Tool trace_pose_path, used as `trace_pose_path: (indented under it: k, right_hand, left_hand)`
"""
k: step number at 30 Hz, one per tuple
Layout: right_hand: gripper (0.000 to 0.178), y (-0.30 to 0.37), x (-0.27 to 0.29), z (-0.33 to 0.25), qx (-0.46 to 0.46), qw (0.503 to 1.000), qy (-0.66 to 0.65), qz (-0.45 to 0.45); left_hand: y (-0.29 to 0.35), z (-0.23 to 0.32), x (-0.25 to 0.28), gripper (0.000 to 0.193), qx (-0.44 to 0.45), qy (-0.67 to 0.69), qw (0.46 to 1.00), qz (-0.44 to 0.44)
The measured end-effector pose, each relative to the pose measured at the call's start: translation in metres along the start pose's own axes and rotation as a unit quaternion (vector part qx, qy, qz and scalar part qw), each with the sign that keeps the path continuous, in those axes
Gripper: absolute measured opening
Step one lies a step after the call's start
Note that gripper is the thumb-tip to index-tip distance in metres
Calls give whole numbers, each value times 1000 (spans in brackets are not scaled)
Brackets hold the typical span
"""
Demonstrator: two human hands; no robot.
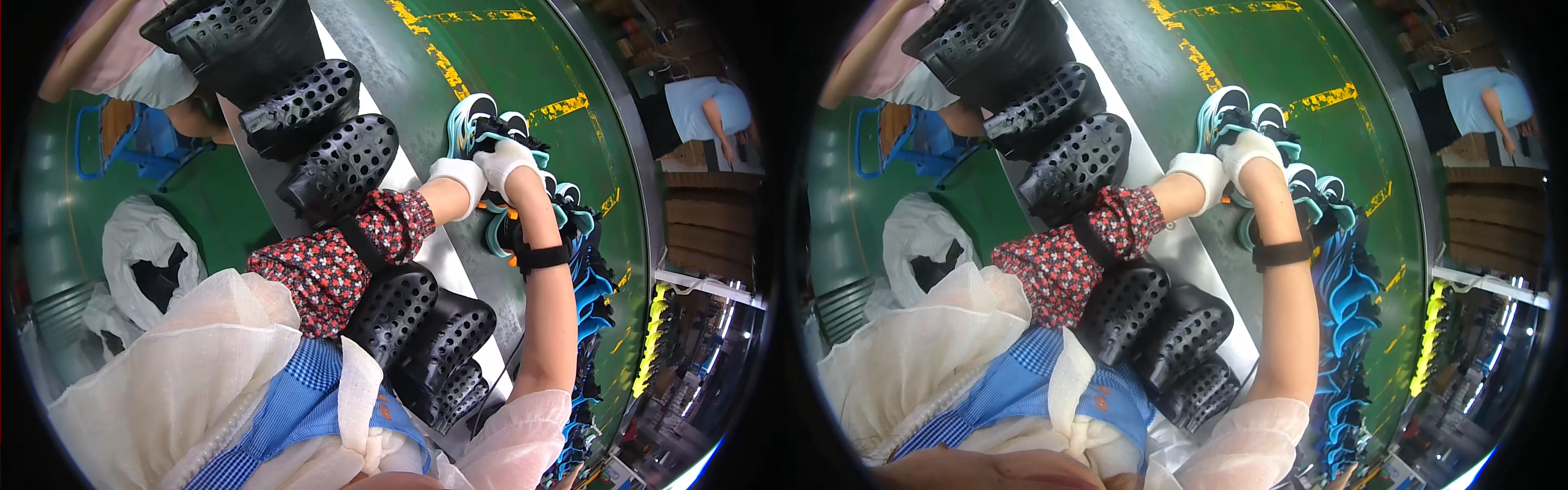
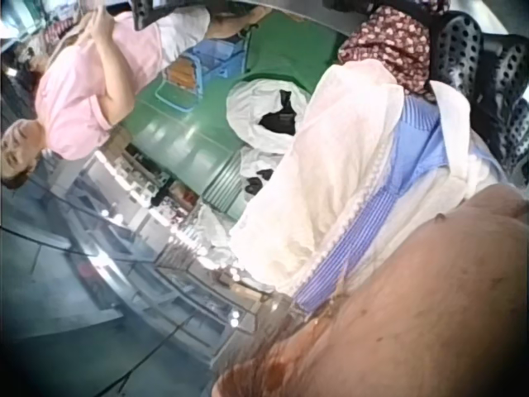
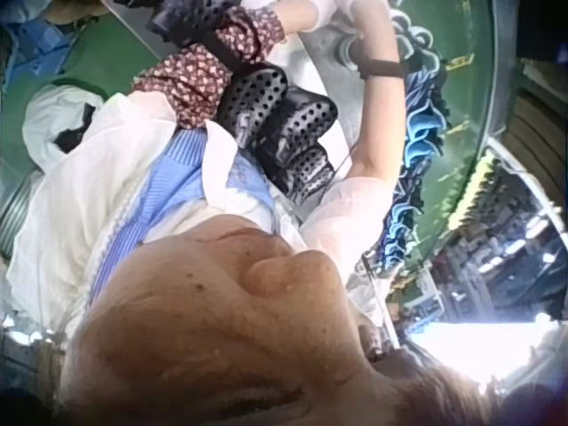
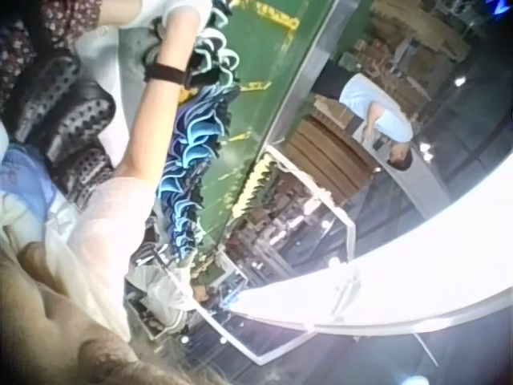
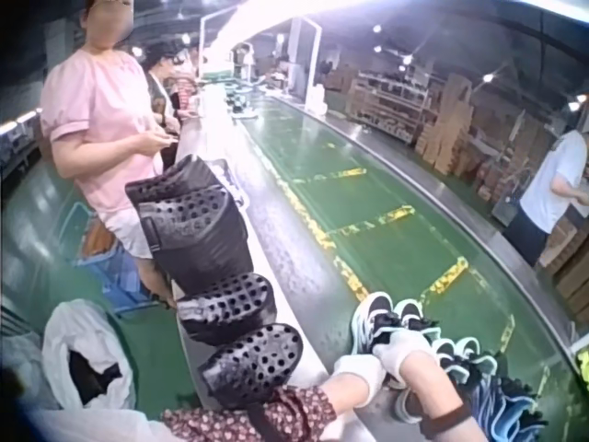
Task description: Assembling components of sneakers on a factory assembly line.
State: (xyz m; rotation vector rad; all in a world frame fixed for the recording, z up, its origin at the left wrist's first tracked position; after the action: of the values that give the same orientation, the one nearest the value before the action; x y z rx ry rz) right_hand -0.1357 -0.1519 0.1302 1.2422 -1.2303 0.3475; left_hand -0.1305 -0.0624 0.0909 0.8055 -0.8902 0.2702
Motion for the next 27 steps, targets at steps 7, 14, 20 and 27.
trace_pose_path:
  k: [7,14,20,27]
  right_hand:
    - [25,-41,-20,16,-14,989,-20,148]
    - [30,-40,-20,34,120,974,14,191]
    - [36,-31,-26,20,-23,974,-95,203]
    - [37,-36,-16,4,1,983,-77,168]
  left_hand:
    - [-13,12,0,31,8,-33,999,-34]
    - [-5,22,1,29,-49,-143,987,56]
    - [-29,0,-15,31,-59,-127,985,102]
    - [-49,-18,-13,31,-13,-135,988,70]
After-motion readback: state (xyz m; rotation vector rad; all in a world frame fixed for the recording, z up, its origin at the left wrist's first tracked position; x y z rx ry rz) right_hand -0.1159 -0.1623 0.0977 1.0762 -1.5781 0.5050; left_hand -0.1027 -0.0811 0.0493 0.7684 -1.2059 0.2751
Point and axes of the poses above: each hand's wrist, its own y-axis away from the middle knuckle, its own x-axis out of the back of the hand, z = x × y, the point moved 3 cm from there along -y, towards the middle knuckle, and after that the axes turned 9 degrees about x, right-handed, at the moved point
